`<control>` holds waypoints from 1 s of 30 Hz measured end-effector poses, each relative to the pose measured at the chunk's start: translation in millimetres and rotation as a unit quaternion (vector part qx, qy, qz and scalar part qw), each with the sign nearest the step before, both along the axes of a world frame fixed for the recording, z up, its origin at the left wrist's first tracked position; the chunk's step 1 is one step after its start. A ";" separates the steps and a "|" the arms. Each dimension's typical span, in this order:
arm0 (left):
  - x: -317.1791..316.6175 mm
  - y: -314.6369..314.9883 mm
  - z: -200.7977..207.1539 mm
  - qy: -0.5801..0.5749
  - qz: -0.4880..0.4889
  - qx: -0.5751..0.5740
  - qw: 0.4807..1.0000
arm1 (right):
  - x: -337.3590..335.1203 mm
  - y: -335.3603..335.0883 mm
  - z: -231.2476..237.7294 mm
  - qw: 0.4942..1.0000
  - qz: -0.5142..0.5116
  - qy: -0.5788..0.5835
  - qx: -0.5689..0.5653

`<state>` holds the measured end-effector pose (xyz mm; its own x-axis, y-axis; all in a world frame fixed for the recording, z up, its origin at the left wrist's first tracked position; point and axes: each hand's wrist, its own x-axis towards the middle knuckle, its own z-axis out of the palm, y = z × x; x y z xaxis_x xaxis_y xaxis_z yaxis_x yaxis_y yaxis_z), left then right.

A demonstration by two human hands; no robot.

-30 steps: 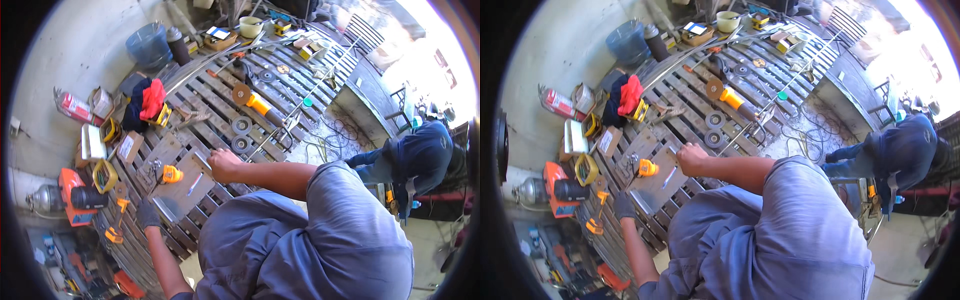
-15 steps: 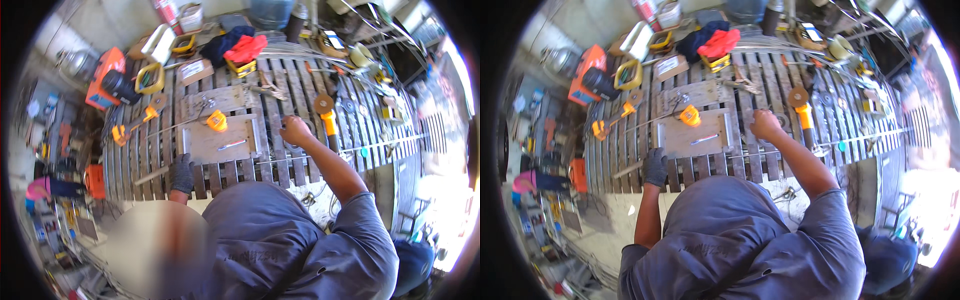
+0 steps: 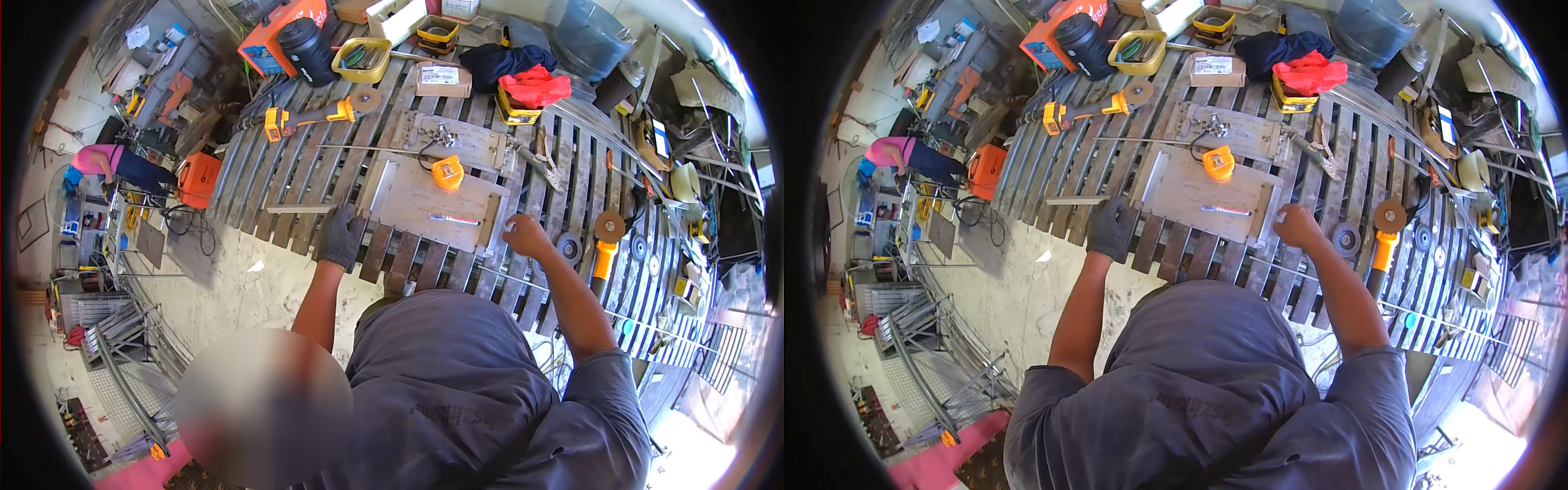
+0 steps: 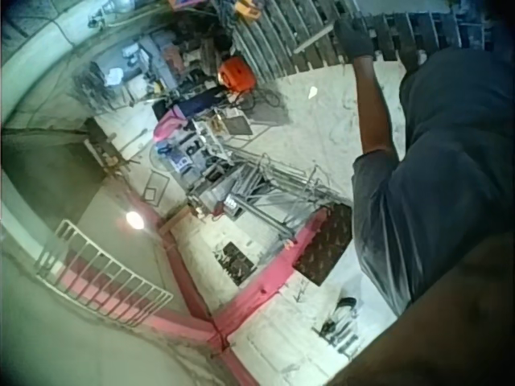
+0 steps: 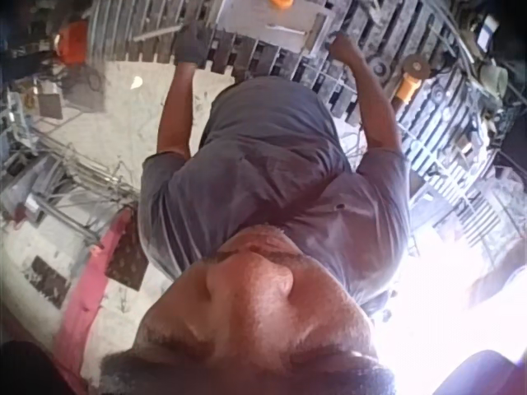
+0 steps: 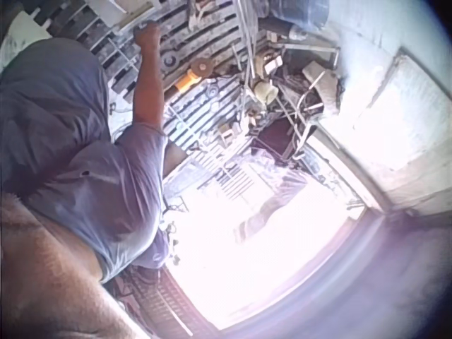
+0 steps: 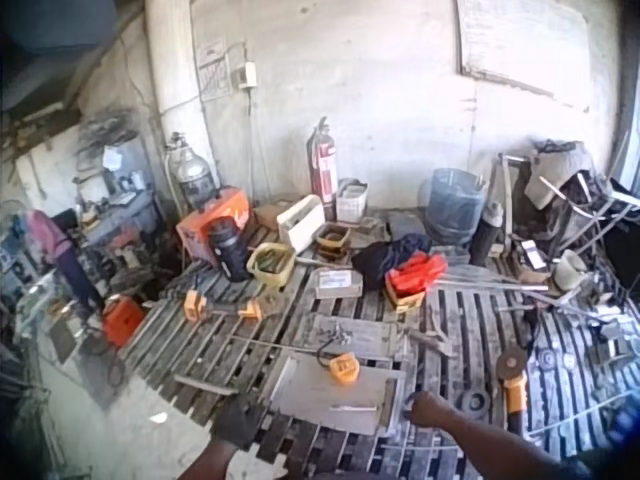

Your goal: Measuring and marking a metal plate on a workbench in a fabrication shop.

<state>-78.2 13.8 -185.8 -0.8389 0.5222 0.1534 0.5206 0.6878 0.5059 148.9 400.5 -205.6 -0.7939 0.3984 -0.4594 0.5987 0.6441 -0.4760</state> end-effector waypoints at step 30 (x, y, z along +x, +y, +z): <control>-94.3 -6.4 -53.0 0.052 -0.046 -0.121 0.990 | -54.9 22.6 -24.0 0.996 -0.034 0.083 0.023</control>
